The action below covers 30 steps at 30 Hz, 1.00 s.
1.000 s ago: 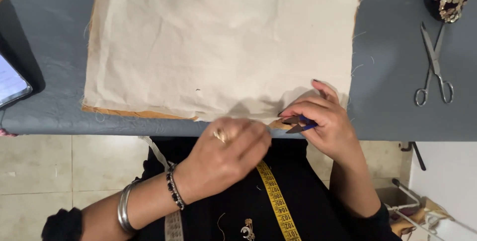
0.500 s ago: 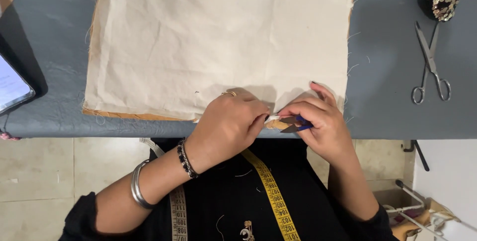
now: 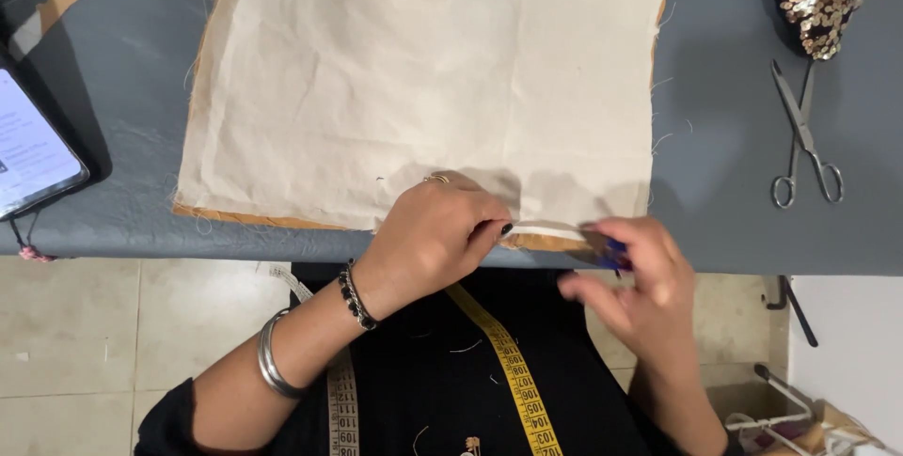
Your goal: Trimming the edges of a white fabric piece using scissors on a work table
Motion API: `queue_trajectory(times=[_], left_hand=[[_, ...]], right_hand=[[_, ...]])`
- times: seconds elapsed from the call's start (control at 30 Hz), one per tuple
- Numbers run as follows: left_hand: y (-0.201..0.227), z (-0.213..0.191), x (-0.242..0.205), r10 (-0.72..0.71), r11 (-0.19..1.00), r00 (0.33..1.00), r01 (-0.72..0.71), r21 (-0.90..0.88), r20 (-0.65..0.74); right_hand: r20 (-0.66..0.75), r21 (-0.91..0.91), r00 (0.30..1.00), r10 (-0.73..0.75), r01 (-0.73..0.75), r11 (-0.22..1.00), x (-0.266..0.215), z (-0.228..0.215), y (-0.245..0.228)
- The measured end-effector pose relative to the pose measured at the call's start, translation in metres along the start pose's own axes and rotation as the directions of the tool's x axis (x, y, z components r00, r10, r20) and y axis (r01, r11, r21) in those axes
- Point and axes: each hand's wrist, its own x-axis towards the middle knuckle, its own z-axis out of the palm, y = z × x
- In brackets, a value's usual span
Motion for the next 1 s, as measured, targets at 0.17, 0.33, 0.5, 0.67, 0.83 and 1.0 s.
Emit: queue_trajectory(times=[0.17,0.33,0.5,0.67,0.83,1.0], left_hand=[[-0.002,-0.003,0.005,-0.01,1.0,0.999,0.01,0.001,0.052],[-0.006,-0.005,0.004,-0.006,1.0,0.994,0.003,0.026,0.107],[-0.011,-0.008,0.007,0.003,1.0,0.992,-0.003,0.0,0.123],[-0.012,-0.009,0.003,0.034,0.999,0.995,-0.032,-0.024,0.094],[-0.014,-0.007,0.001,0.077,0.996,0.997,-0.075,-0.053,0.029],[-0.017,0.0,-0.004,0.096,0.995,0.995,-0.096,-0.023,-0.01]], right_hand=[[0.26,0.024,0.935,0.242,-0.257,0.966,-0.03,0.0,-0.001],[0.429,-0.165,0.873,0.234,-0.179,0.97,-0.015,0.011,-0.011],[0.43,-0.319,0.878,0.211,-0.07,0.945,-0.012,0.015,-0.006],[0.407,-0.392,0.883,0.233,-0.062,0.918,-0.007,0.018,-0.006],[0.41,-0.451,0.884,0.224,-0.017,0.892,0.001,0.015,-0.016],[0.377,-0.444,0.903,0.203,-0.016,0.896,0.004,0.017,-0.022]])
